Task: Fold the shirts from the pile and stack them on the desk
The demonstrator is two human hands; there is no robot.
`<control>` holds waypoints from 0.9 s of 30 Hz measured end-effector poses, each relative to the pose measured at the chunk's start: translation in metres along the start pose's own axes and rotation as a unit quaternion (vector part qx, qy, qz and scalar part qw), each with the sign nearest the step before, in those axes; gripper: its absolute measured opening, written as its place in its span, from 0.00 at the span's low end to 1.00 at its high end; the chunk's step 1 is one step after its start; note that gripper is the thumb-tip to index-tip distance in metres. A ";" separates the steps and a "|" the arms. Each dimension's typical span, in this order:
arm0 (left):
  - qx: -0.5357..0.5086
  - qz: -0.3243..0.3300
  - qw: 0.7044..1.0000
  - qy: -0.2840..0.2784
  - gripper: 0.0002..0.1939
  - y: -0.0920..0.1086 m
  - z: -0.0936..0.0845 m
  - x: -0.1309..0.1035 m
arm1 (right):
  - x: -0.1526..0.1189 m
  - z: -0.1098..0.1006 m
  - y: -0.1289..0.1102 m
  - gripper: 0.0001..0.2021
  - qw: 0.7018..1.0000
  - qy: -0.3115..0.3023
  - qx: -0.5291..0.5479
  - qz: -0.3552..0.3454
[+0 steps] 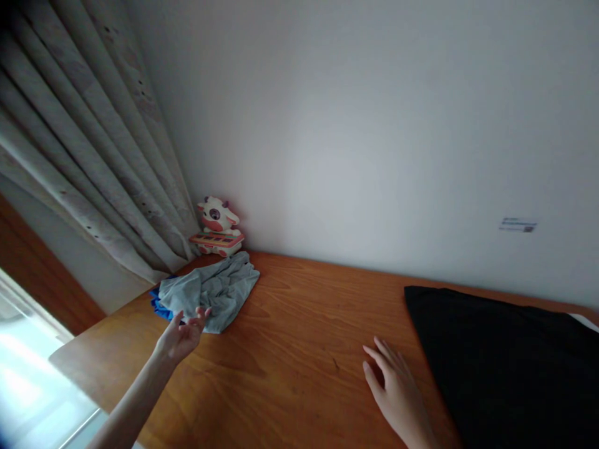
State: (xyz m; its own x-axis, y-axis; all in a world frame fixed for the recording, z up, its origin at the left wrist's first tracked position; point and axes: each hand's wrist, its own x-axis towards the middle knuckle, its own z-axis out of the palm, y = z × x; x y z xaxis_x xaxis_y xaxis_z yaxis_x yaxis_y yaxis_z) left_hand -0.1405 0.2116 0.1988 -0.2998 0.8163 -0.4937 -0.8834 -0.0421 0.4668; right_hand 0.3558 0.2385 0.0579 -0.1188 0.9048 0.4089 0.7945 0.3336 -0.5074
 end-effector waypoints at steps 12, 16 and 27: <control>0.070 0.028 0.996 -0.044 0.13 -0.010 0.049 0.017 | 0.001 -0.004 -0.005 0.20 1.000 -0.002 0.016 0.003; 0.184 -0.021 0.975 -0.125 0.12 -0.048 0.078 -0.010 | 0.001 -0.014 -0.017 0.22 0.999 0.013 0.050 0.004; 0.530 0.129 0.752 -0.369 0.22 -0.126 0.063 -0.017 | -0.004 -0.033 -0.048 0.46 0.990 -0.095 0.071 -0.071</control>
State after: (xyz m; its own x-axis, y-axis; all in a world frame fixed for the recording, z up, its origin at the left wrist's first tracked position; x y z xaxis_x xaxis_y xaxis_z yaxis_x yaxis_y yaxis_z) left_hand -0.0012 0.2390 0.1941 0.2154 0.9738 0.0729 0.0712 -0.0901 0.9934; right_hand 0.3378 0.2100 0.1058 -0.3435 0.8752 0.3407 0.6723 0.4825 -0.5614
